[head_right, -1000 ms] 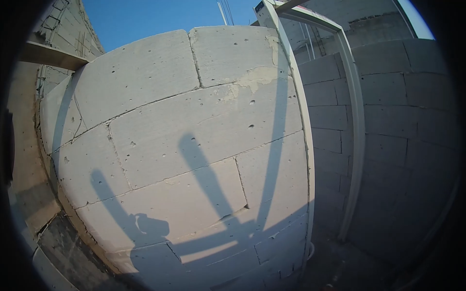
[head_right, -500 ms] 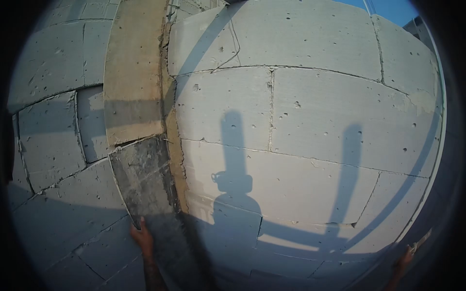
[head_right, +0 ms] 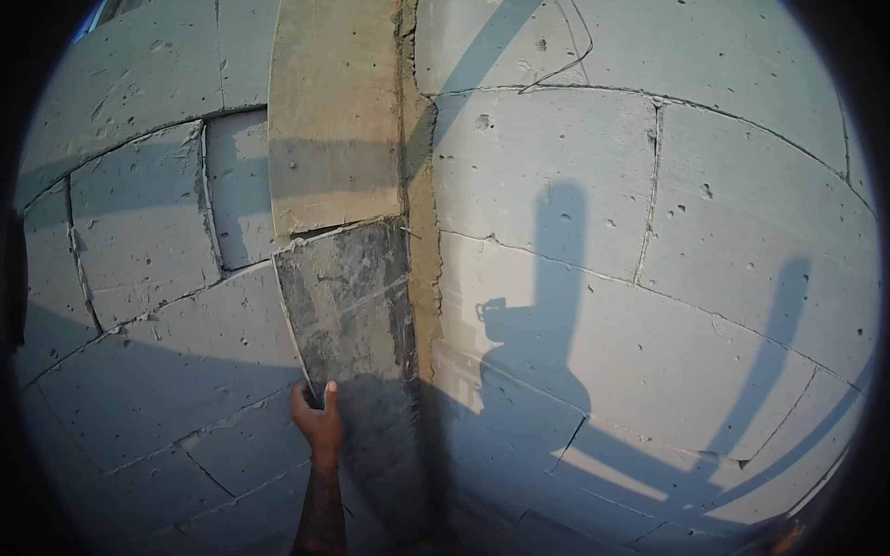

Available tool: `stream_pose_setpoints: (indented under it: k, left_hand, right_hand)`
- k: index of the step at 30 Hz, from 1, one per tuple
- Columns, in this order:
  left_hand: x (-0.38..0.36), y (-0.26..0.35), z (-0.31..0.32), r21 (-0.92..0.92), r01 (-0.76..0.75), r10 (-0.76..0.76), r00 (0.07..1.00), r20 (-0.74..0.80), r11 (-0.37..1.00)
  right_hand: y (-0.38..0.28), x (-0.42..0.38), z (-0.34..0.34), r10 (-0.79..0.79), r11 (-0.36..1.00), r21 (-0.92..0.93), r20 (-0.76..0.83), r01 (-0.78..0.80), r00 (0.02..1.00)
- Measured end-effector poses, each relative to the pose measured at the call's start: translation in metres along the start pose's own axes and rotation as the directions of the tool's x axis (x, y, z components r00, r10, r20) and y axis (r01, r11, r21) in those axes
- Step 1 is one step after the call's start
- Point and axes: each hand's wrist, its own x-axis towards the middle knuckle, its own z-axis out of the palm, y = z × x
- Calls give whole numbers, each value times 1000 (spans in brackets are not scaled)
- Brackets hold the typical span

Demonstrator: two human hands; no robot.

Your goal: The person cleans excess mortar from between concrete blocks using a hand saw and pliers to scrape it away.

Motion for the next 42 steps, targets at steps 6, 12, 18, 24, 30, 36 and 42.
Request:
stream_pose_setpoints:
  k: [6,12,18,24,30,36,42]
  left_hand:
    - [114,151,-2,443,-710,783,621,29,547]
    - [160,163,49,736,-654,502,702,505,174]
    - [173,117,51,587,-799,800,434,413,130]
    - [184,111,52,487,-861,846,365,389,147]
    - [184,109,58,533,-832,833,400,383,154]
    - [188,106,62,577,-809,791,422,443,108]
    - [185,119,57,565,-804,710,506,489,185]
  right_hand:
    - [-62,-76,-2,152,984,111,-92,-142,984]
    - [-85,-144,-37,337,934,112,30,-339,941]
    - [25,-183,-70,486,801,310,164,-512,859]
    - [-60,-278,-90,478,821,148,350,-551,806]
    - [-92,-338,-117,484,857,-3,347,-515,804]
    - [-133,-366,-111,451,871,5,390,-492,803]
    - [-127,-380,-73,467,866,-25,396,-499,791]
